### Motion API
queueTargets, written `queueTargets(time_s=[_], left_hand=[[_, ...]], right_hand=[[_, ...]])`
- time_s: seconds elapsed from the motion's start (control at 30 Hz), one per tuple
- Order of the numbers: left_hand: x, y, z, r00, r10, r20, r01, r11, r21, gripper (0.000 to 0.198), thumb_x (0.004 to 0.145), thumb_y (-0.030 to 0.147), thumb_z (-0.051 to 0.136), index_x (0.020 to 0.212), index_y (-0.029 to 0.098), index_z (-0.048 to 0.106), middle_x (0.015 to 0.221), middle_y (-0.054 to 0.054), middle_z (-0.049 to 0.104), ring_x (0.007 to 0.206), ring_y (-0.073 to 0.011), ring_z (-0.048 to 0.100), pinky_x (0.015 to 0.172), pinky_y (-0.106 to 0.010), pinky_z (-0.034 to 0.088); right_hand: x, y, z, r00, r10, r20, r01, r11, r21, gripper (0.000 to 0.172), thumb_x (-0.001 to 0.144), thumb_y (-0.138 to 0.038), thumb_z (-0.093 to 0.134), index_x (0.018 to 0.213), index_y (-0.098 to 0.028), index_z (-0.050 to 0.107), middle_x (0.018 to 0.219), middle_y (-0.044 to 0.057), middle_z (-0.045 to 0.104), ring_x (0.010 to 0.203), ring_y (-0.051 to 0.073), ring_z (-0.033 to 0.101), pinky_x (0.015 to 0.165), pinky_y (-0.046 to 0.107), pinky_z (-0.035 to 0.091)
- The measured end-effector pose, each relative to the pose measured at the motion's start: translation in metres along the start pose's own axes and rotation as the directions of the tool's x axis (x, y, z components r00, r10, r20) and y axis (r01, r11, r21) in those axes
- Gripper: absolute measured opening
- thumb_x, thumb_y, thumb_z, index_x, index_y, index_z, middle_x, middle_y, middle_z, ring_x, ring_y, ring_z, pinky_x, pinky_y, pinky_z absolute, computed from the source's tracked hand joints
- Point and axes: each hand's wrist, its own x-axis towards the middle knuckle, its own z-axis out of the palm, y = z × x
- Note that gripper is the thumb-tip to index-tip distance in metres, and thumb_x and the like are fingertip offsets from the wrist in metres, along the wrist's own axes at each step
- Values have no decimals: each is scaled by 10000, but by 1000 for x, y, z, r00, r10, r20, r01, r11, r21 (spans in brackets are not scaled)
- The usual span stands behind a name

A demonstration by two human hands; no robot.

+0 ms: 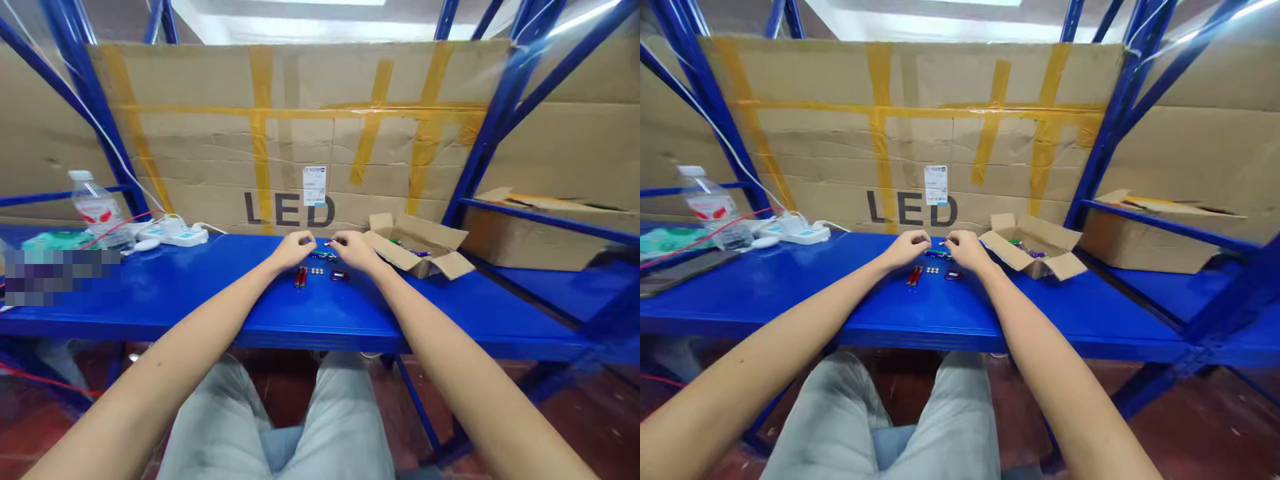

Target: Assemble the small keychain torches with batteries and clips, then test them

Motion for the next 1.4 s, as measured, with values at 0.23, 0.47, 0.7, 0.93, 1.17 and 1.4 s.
queueTargets(time_s=[0.23, 0.47, 0.7, 0.93, 1.17, 1.4], left_hand=[[12, -1, 2, 963, -63, 262, -25, 947, 320, 125, 721, 235, 589, 784, 193, 688, 703, -5, 636, 664, -155, 545, 601, -259, 361], [18, 1, 4, 907, -53, 418, -122, 916, 382, 188, 734, 200, 596, 846, 178, 746, 782, -46, 720, 693, -168, 601, 602, -260, 376], [21, -10, -4, 890, -90, 447, -73, 939, 335, 235, 779, 261, 641, 947, 150, 761, 920, -73, 758, 818, -190, 655, 688, -254, 437], [20, -9, -11, 913, -126, 389, -2, 950, 313, 238, 781, 264, 653, 963, 140, 743, 932, -72, 754, 821, -182, 649, 702, -249, 454], [21, -8, -9, 886, -103, 452, -50, 948, 313, 247, 773, 228, 655, 970, 128, 765, 912, -72, 765, 804, -185, 658, 688, -249, 457], [23, -10, -11, 880, -82, 468, -83, 943, 321, 209, 757, 227, 683, 919, 163, 799, 969, -59, 782, 889, -202, 684, 772, -252, 466]], right_hand=[[-1, 0, 0, 991, 56, 119, -46, 996, -78, 176, 906, -201, 596, 919, -136, 759, 907, 89, 759, 787, 168, 623, 705, 243, 392], [0, 2, 6, 975, 88, 204, -62, 990, -130, 176, 894, -184, 589, 923, -157, 760, 884, 73, 753, 756, 151, 610, 655, 233, 363], [0, 3, 10, 966, 141, 218, -108, 982, -156, 145, 903, -226, 606, 888, -169, 738, 890, 73, 746, 769, 157, 612, 635, 230, 356], [-1, 7, 10, 970, 183, 161, -179, 983, -40, 326, 857, -19, 497, 1091, -140, 689, 958, 86, 746, 814, 150, 638, 723, 210, 418], [1, 6, 12, 959, 160, 232, -151, 987, -58, 319, 805, -28, 474, 858, -168, 755, 961, 60, 763, 878, 163, 655, 754, 203, 431], [0, 6, 14, 946, 114, 304, -71, 986, -150, 205, 816, -108, 595, 911, -176, 764, 982, 66, 763, 847, 165, 660, 710, 206, 428]])
